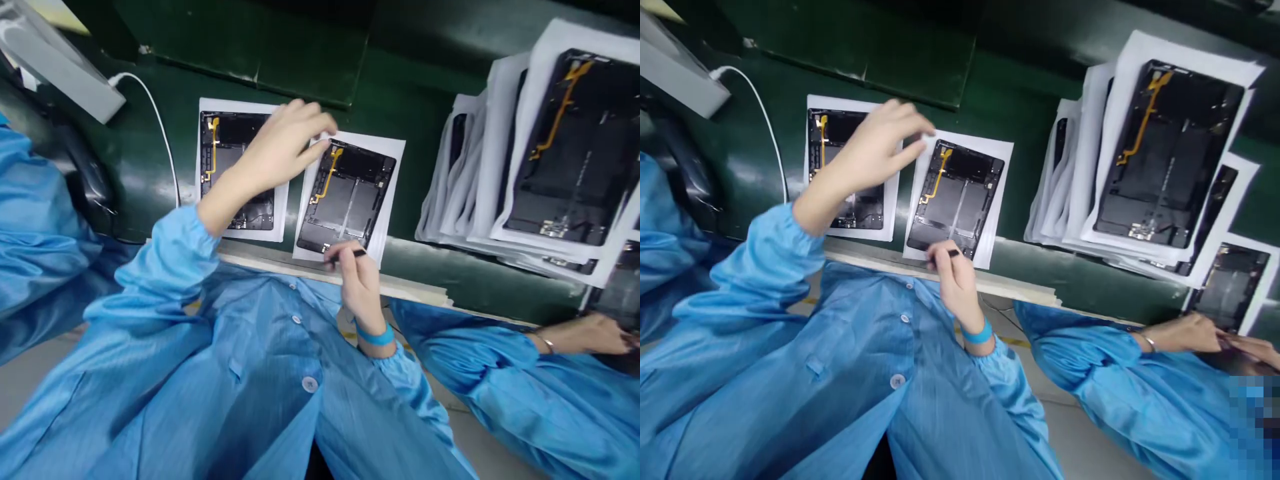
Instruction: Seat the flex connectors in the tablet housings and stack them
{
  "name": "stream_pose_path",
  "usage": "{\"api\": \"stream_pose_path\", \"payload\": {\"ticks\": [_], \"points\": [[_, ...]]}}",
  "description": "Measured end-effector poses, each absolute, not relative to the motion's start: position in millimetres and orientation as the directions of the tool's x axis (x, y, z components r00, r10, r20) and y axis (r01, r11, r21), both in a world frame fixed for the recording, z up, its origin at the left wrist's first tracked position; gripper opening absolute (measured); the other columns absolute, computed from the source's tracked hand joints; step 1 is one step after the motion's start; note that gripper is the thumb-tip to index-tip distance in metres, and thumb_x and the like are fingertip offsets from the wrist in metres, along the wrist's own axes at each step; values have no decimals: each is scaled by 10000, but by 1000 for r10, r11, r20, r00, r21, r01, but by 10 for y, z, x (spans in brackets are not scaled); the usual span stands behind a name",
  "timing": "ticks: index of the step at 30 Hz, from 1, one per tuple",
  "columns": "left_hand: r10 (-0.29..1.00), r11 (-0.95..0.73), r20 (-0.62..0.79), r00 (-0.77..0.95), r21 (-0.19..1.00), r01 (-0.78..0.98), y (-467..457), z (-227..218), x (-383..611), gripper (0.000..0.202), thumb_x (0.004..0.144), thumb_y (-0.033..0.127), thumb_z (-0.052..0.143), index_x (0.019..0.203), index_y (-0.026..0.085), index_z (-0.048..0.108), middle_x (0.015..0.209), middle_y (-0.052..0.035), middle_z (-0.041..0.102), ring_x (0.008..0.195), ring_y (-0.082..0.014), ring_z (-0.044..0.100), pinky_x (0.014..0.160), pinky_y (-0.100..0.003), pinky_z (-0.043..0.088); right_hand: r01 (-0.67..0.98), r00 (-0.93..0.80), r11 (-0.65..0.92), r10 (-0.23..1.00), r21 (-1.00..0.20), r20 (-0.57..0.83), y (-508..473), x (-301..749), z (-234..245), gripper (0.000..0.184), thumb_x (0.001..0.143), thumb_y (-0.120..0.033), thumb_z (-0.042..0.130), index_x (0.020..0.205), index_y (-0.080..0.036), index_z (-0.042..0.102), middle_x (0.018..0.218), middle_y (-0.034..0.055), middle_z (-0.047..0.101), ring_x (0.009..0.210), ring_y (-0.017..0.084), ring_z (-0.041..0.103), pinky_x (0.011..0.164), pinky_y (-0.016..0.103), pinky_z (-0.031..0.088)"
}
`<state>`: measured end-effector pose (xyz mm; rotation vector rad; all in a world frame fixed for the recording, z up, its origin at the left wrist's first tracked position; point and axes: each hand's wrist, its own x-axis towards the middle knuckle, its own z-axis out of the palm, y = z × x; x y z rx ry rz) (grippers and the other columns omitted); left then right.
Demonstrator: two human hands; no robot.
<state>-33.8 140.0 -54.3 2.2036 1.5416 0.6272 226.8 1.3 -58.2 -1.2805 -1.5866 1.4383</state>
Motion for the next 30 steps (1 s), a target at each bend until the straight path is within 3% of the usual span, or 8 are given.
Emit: {"api": "stream_pose_path", "payload": {"ticks": [4,9,17,22,25,30], "points": [[979,-180,182,94,543,821,406,-688,-697,337,1193,396,484,1255,281,794,1242,-112,757,1253,-347,648,1133,-537,496,177,-425,86,905,-980,2,363,1682,-731,473,1166,-671,540,1029,-252,714,934,18,758,837,168,751,802,308,572],[980,-187,153,125,513,838,-208,-966,-782,288,1156,453,638,1344,284,776,1370,-112,748,1337,-355,634,1157,-566,473,254,-540,218,840,-942,48,586,1415,-947,473,1194,-643,478,1022,-253,685,932,28,752,906,190,758,890,330,576],[986,-164,68,150,529,833,-197,-1117,-790,304,1156,412,646,1379,270,797,1440,-150,729,1400,-402,606,1152,-612,456,301,-527,199,850,-933,12,586,1428,-1013,436,1204,-614,482,1047,-266,691,942,22,780,901,196,776,868,342,604],[980,-191,54,190,498,846,-181,-1080,-818,348,1124,487,711,1395,279,779,1433,-153,721,1376,-421,614,1123,-633,468,306,-541,207,841,-929,9,591,1420,-1022,417,1216,-581,473,1065,-264,699,949,15,766,906,188,779,870,343,614],[978,-195,30,207,496,846,-178,-1046,-815,424,1082,487,782,1447,275,744,1480,-167,701,1387,-435,613,1133,-652,472,314,-551,202,835,-928,-4,603,1421,-1018,434,1212,-606,467,1070,-270,703,963,17,759,922,192,773,895,358,629],[980,-181,22,196,491,852,-173,-1021,-797,384,1077,453,790,1428,302,743,1480,-158,695,1405,-445,604,1134,-675,476,326,-570,206,822,-923,-18,618,1418,-1024,452,1205,-635,457,1065,-280,700,977,25,750,950,207,767,941,382,636]]}}
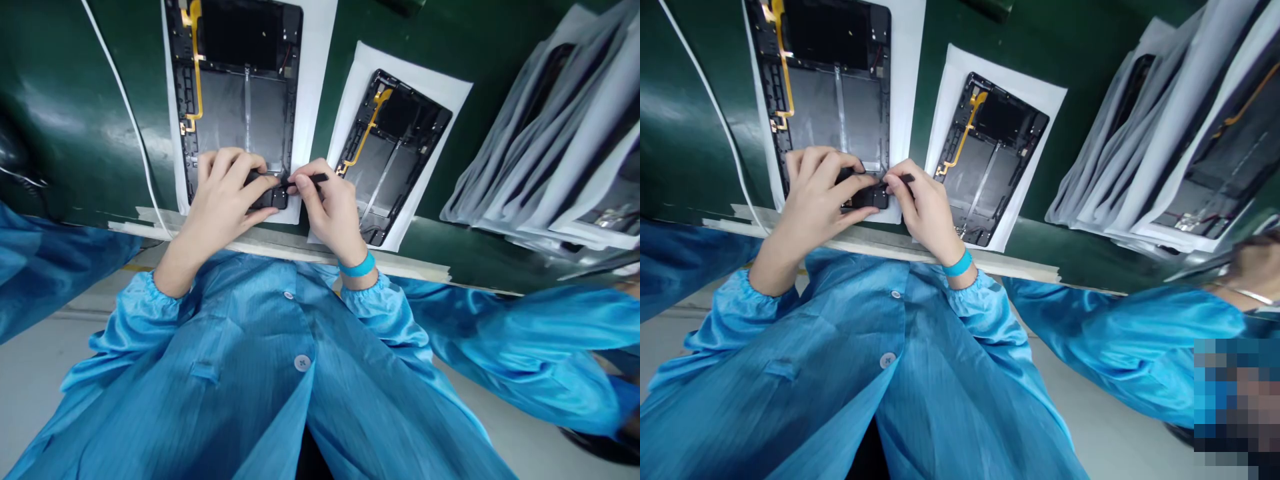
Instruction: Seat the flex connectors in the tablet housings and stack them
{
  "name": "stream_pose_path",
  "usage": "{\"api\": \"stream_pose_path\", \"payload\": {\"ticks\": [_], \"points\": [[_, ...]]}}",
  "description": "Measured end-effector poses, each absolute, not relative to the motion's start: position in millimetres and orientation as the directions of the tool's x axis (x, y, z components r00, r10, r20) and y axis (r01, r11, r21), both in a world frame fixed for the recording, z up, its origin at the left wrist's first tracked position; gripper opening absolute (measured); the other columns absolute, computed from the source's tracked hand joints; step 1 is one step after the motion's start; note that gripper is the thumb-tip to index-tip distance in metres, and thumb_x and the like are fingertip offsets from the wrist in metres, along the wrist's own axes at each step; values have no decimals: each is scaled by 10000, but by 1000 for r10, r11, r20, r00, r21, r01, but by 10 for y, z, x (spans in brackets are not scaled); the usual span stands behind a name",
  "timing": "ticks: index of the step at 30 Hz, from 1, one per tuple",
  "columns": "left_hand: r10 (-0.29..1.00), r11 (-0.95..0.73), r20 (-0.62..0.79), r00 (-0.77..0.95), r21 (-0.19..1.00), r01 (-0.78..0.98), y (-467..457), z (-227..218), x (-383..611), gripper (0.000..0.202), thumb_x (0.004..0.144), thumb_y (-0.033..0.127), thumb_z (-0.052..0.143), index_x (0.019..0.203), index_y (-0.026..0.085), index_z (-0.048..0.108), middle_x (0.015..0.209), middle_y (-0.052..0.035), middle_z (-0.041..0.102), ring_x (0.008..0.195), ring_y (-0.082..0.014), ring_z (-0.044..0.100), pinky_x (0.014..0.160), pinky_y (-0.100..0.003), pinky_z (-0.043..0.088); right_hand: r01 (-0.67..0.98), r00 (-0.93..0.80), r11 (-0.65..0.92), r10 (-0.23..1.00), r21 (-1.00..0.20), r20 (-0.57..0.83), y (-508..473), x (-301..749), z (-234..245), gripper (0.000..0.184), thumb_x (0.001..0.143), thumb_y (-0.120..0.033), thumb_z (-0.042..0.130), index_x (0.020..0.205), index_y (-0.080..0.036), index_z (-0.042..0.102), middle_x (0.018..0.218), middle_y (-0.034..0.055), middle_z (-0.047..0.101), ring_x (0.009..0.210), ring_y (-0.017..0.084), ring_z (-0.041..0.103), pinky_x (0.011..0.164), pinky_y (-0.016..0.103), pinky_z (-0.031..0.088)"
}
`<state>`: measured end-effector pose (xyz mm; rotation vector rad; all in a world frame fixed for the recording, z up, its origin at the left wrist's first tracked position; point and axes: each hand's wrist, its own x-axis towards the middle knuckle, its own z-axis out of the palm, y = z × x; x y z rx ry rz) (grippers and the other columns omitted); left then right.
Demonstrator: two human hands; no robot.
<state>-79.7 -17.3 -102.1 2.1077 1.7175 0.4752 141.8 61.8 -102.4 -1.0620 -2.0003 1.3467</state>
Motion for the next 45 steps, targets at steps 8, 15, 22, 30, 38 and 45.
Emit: {"api": "stream_pose_path", "payload": {"ticks": [8,15,22,30,38,45], "points": [[977,-205,42,210,478,854,-167,-1012,-810,344,1088,462,774,1404,334,734,1480,-140,697,1400,-430,604,1128,-669,472,328,-601,267,799,-906,18,635,1416,-1067,476,1208,-656,418,1054,-281,668,977,20,701,921,201,711,976,383,616],[977,-201,35,209,469,860,-158,-1012,-810,317,1100,464,755,1376,308,770,1483,-161,696,1394,-441,608,1120,-688,473,314,-623,304,781,-899,47,654,1393,-1093,452,1220,-619,397,1043,-280,639,984,33,693,932,210,703,966,387,601],[967,-251,70,244,402,880,-126,-918,-835,305,1131,499,679,1364,326,774,1435,-165,708,1334,-436,639,1065,-692,481,280,-494,256,865,-925,89,546,1538,-887,475,1213,-641,409,1051,-278,668,1001,29,740,953,204,757,972,397,633],[965,-225,-34,259,392,892,-45,-798,-863,415,1121,629,545,1376,395,773,1427,-125,692,1377,-479,611,1111,-795,435,243,74,97,990,-965,118,427,2447,-711,427,1162,-638,594,973,-277,721,879,-11,735,829,172,775,843,341,597],[932,-362,132,339,417,833,-76,-656,-472,403,1134,427,629,1530,355,634,1527,-168,672,1407,-434,652,1090,-658,485,220,126,-58,992,-974,-30,431,3083,-1063,569,1083,-818,582,980,-279,733,838,-14,766,840,202,796,885,379,602],[858,-511,113,502,305,804,67,-799,39,155,1128,371,689,1186,233,732,1169,-148,781,1183,-396,667,988,-542,479,199,89,-38,996,-979,-20,487,3161,-1119,610,1087,-835,549,992,-256,717,885,-10,796,850,167,811,872,334,613]]}}
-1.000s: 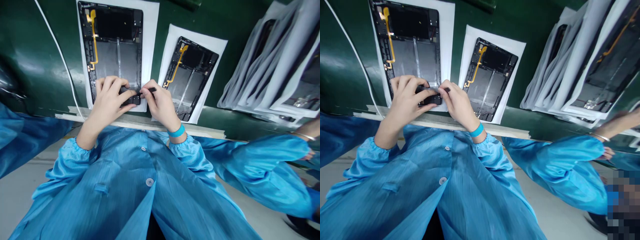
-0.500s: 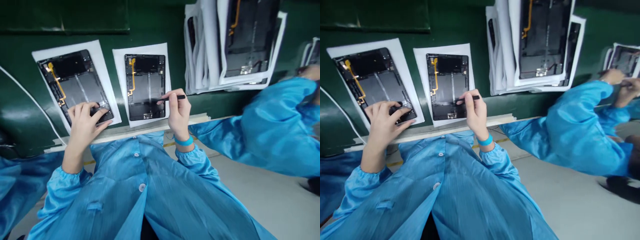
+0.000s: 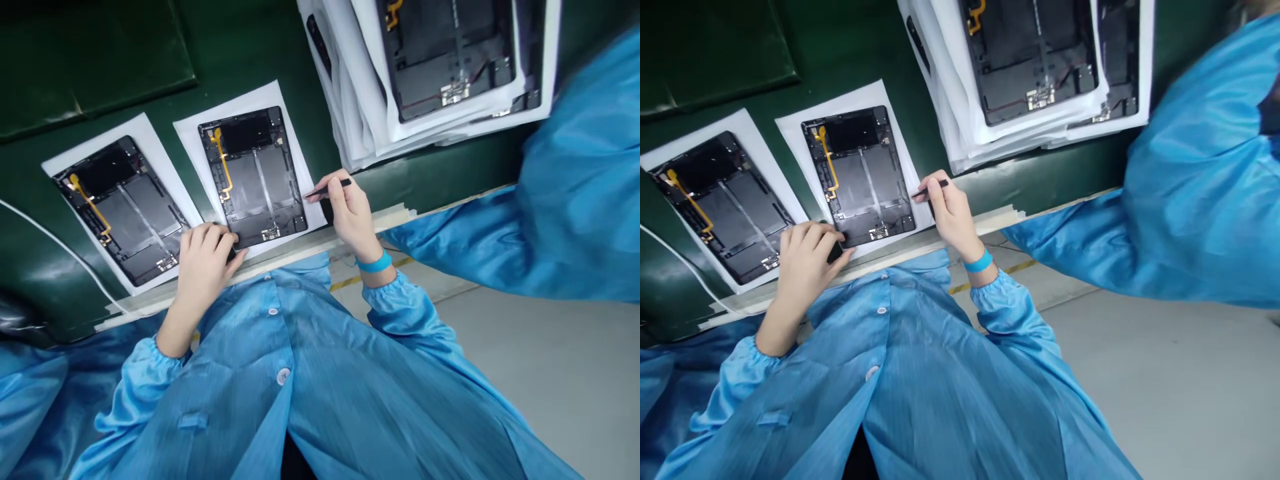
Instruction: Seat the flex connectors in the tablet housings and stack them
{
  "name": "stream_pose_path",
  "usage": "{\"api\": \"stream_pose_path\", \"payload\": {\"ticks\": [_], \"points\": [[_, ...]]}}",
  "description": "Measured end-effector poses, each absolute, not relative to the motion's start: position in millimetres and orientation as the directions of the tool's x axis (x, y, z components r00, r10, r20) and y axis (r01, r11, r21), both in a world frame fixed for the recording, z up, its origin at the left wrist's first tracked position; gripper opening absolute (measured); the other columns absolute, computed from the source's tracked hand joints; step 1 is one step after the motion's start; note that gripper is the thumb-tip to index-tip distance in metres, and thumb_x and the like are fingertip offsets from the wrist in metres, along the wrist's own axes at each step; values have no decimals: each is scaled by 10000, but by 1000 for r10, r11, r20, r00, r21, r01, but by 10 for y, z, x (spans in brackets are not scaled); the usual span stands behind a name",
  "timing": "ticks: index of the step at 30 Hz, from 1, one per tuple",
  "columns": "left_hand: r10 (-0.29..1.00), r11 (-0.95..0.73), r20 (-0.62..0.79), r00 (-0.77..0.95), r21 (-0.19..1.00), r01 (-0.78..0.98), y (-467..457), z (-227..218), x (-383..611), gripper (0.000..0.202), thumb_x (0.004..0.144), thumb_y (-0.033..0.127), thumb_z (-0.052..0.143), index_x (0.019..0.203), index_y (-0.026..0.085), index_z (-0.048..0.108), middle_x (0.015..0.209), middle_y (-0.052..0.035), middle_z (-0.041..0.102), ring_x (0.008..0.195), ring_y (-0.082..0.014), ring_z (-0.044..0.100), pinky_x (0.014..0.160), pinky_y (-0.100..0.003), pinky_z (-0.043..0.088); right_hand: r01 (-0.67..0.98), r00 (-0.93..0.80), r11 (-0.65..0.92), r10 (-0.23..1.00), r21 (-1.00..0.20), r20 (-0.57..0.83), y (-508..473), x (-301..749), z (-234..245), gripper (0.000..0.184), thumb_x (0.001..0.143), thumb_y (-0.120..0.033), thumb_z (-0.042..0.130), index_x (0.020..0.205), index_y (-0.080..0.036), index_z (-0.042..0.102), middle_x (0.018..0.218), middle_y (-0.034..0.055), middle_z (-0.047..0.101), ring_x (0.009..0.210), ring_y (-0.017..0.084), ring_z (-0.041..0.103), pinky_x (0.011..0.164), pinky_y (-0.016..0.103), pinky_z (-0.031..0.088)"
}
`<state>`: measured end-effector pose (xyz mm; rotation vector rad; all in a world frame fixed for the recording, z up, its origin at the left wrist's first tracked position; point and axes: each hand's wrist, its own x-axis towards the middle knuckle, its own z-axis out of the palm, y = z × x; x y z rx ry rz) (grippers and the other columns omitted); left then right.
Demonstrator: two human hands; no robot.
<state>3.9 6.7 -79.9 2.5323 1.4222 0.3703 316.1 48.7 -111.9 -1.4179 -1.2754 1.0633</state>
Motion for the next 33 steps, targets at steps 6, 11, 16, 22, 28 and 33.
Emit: {"api": "stream_pose_path", "payload": {"ticks": [6,11,16,22,28,33], "points": [[807,-590,133,575,146,794,80,-755,83,147,1134,316,716,1045,199,721,1080,-109,771,1100,-352,678,964,-512,413,142,37,-22,999,-990,-17,534,3168,-1119,561,1121,-799,515,986,-283,691,907,-4,812,867,179,821,880,349,655],[763,-647,171,624,189,739,74,-705,64,179,1149,287,709,992,208,675,1000,-59,781,1014,-289,685,917,-478,375,140,-46,-5,999,-990,-11,543,3168,-1079,544,1158,-749,485,1022,-270,701,1023,21,832,910,175,821,920,354,648],[804,-594,179,567,273,756,50,-736,161,152,1168,344,683,1084,219,710,1022,-59,786,1022,-285,674,928,-472,370,286,-141,94,988,-954,55,545,3195,-1043,508,1194,-675,452,1052,-265,715,1055,42,799,953,206,801,941,400,621],[842,-536,199,501,396,746,58,-963,487,278,1189,430,629,1345,223,726,1240,-114,793,1194,-325,673,1012,-472,411,435,-374,255,924,-864,84,737,3154,-1114,566,1181,-734,369,1030,-286,680,946,35,766,888,240,741,1033,479,599],[884,-461,144,445,426,779,68,-1127,587,384,1181,449,626,1470,205,688,1286,-136,772,1205,-345,660,1054,-494,442,456,-486,272,874,-847,19,902,3162,-1086,636,1154,-805,335,992,-285,663,837,5,716,797,223,715,948,425,611],[862,-504,181,473,402,765,96,-1155,581,280,1184,437,623,1328,250,773,1226,-117,761,1181,-333,652,1046,-510,443,444,-525,244,851,-862,-30,947,3206,-1033,645,1157,-799,364,990,-262,680,787,-16,706,748,187,714,857,367,612]]}}
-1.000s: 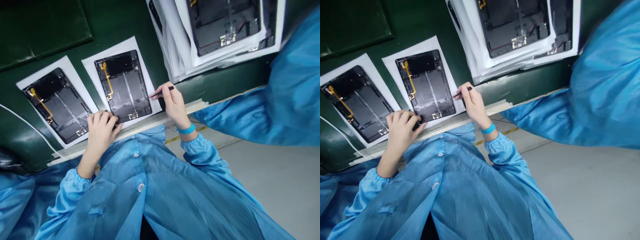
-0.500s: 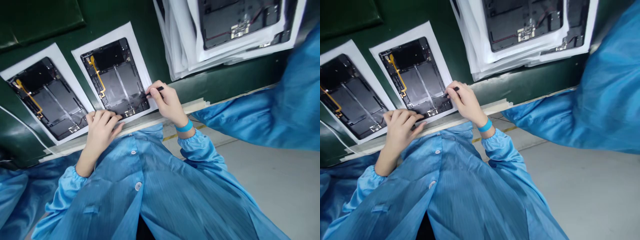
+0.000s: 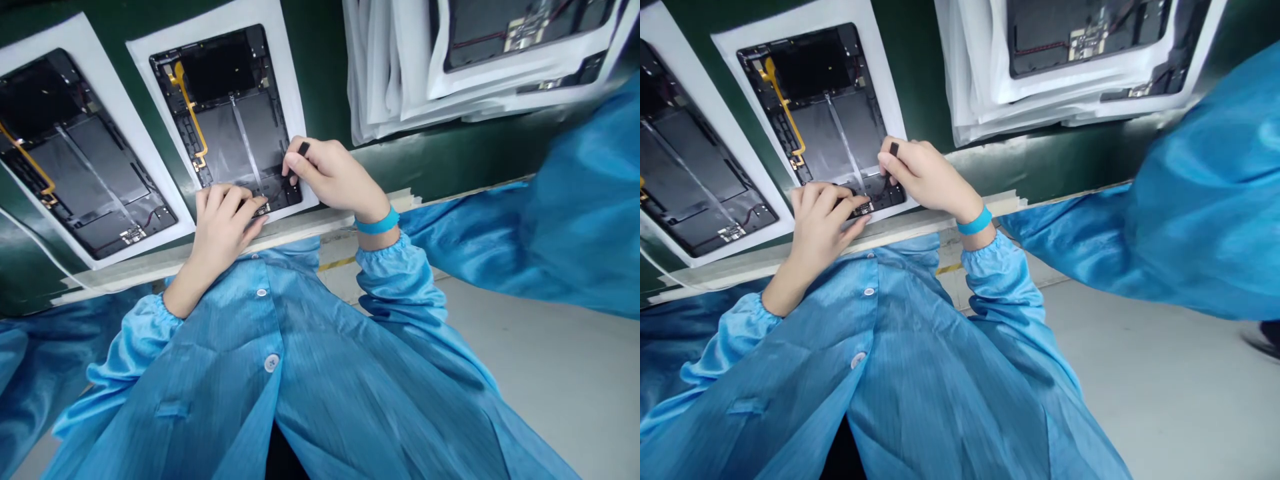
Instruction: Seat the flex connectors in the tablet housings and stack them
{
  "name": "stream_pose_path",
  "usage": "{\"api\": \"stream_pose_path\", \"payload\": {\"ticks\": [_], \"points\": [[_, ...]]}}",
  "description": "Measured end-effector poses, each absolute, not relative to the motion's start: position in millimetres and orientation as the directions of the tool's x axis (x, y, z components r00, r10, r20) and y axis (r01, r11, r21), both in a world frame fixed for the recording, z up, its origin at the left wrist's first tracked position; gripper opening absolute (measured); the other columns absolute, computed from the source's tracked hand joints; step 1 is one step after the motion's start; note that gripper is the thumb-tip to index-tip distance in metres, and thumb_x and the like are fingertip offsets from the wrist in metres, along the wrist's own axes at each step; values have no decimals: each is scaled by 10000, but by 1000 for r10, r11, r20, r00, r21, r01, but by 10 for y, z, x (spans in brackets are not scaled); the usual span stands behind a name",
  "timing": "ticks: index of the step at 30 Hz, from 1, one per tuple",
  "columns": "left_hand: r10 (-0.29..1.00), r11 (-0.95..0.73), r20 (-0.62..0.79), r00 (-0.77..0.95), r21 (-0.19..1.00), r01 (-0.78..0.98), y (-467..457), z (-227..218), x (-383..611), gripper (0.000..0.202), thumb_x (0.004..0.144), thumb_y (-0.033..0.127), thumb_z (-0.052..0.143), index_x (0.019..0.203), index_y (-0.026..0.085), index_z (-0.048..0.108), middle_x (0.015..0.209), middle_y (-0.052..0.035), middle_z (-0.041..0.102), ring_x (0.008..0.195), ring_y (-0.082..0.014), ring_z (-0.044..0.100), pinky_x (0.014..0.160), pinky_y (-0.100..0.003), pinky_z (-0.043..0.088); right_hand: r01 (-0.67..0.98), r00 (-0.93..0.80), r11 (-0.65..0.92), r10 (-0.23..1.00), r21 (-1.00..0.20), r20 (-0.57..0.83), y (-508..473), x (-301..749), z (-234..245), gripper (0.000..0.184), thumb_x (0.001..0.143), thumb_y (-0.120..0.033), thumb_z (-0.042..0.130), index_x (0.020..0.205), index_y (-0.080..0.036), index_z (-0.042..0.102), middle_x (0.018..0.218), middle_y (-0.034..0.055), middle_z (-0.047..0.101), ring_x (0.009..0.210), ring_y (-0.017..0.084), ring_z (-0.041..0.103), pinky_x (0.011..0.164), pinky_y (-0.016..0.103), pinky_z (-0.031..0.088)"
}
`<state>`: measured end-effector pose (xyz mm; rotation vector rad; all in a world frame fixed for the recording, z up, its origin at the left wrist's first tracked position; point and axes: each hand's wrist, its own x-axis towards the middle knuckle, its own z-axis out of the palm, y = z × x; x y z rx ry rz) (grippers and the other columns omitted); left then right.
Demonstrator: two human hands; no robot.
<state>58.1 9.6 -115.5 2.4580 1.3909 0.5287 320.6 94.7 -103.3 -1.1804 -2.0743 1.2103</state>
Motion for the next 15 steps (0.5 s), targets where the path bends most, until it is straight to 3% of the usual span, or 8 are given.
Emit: {"api": "stream_pose_path", "payload": {"ticks": [7,15], "points": [[856,-506,154,493,442,741,150,-1182,578,255,1185,419,618,1307,305,811,1189,-98,751,1200,-343,636,1083,-558,404,429,-524,193,849,-883,-69,943,3236,-1017,654,1149,-807,387,996,-245,683,795,-24,696,757,174,732,844,346,625],[915,-291,-46,402,613,734,199,-1017,670,229,1130,350,702,1306,313,844,1238,-96,763,1304,-388,599,1168,-629,330,383,-413,128,909,-915,-46,821,3273,-1062,648,1152,-806,370,1018,-254,682,925,-1,709,854,181,759,903,354,649]]}}
